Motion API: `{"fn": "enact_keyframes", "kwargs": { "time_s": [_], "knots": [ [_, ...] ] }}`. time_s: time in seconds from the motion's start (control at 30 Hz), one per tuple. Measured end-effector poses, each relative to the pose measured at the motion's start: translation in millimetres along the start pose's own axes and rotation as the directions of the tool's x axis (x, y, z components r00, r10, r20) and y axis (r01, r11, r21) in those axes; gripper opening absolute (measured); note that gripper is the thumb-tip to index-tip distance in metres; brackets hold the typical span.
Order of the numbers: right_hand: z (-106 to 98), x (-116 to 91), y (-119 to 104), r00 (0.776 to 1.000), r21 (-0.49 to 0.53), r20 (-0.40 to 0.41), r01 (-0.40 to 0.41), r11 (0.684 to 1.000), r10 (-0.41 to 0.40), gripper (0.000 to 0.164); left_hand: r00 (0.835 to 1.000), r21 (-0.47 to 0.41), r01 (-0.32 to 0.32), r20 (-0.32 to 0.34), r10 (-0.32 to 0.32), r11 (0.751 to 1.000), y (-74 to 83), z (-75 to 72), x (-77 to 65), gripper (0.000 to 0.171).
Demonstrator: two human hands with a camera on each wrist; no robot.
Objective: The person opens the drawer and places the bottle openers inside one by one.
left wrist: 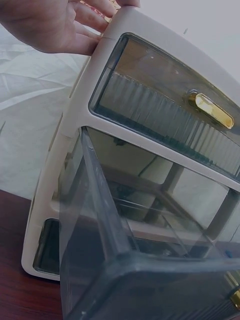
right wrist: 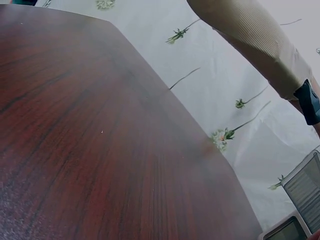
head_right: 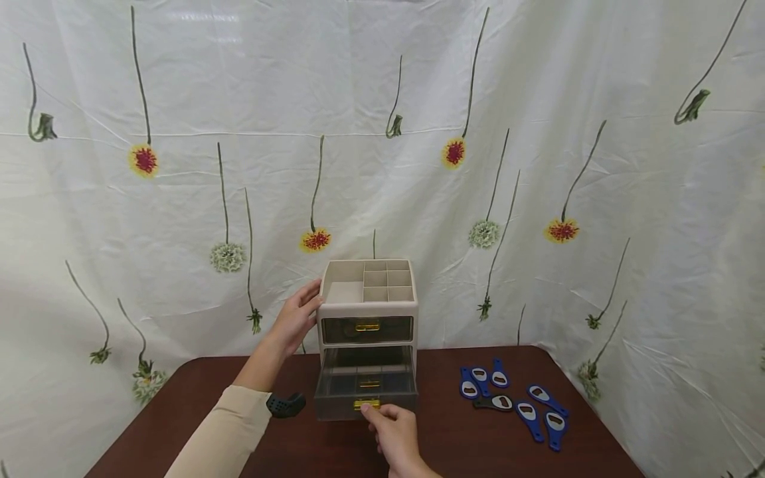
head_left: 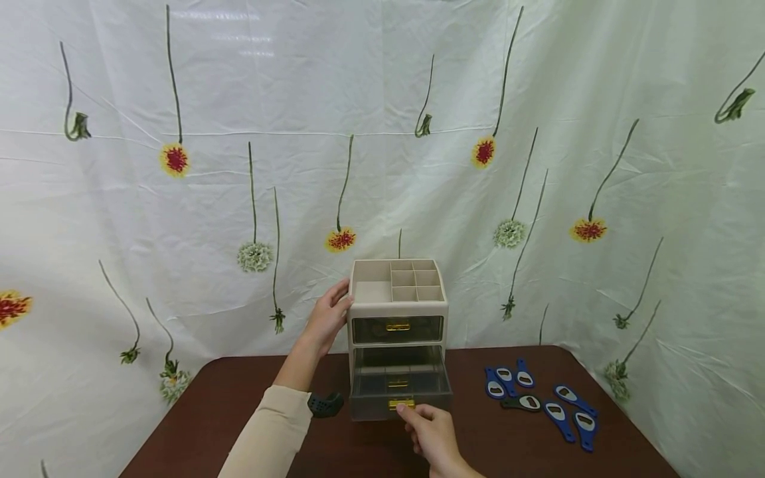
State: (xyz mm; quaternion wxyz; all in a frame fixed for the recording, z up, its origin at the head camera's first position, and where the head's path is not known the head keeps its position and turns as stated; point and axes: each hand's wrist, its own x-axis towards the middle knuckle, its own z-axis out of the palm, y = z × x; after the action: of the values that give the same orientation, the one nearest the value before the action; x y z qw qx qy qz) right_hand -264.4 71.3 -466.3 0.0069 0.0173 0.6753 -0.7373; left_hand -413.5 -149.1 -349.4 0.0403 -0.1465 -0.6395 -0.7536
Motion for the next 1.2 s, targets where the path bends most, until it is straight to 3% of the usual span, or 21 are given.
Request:
{"fn": "enact_keyframes", "kwargs": {
  "time_s": [0.53, 0.83, 1.0, 1.2],
  "knots": [
    [-1.9, -3.2, -0.4, 0.999, 0.002, 0.015, -0.028, 1.000, 0.028, 0.027, 1.000, 0.020, 0.009, 0.007, -0.009, 1.000, 2.5, -1.0, -2.8, 0.056],
    [-10.1, -4.9, -5.0, 0.998, -0.106, 0.065, -0.010, 0.994, 0.017, 0.023, 1.000, 0.024, 0.003, 0.019, -0.003, 1.000, 1.1, -1.3, -1.5, 0.056],
    [-18.6, -10.5, -15.5, 0.991, -0.160, 0.136, 0.026, 0.987, -0.004, 0.016, 1.000, 0.012, 0.000, 0.018, 0.000, 1.000, 1.5, -1.0, -0.8, 0.056],
    [-30.2, -12.8, -41.9, 0.982, -0.199, 0.186, 0.078, 0.977, -0.041, 0.021, 1.000, 0.005, -0.002, 0.016, 0.002, 1.000, 1.5, -0.8, -0.8, 0.056]
  ]
}}
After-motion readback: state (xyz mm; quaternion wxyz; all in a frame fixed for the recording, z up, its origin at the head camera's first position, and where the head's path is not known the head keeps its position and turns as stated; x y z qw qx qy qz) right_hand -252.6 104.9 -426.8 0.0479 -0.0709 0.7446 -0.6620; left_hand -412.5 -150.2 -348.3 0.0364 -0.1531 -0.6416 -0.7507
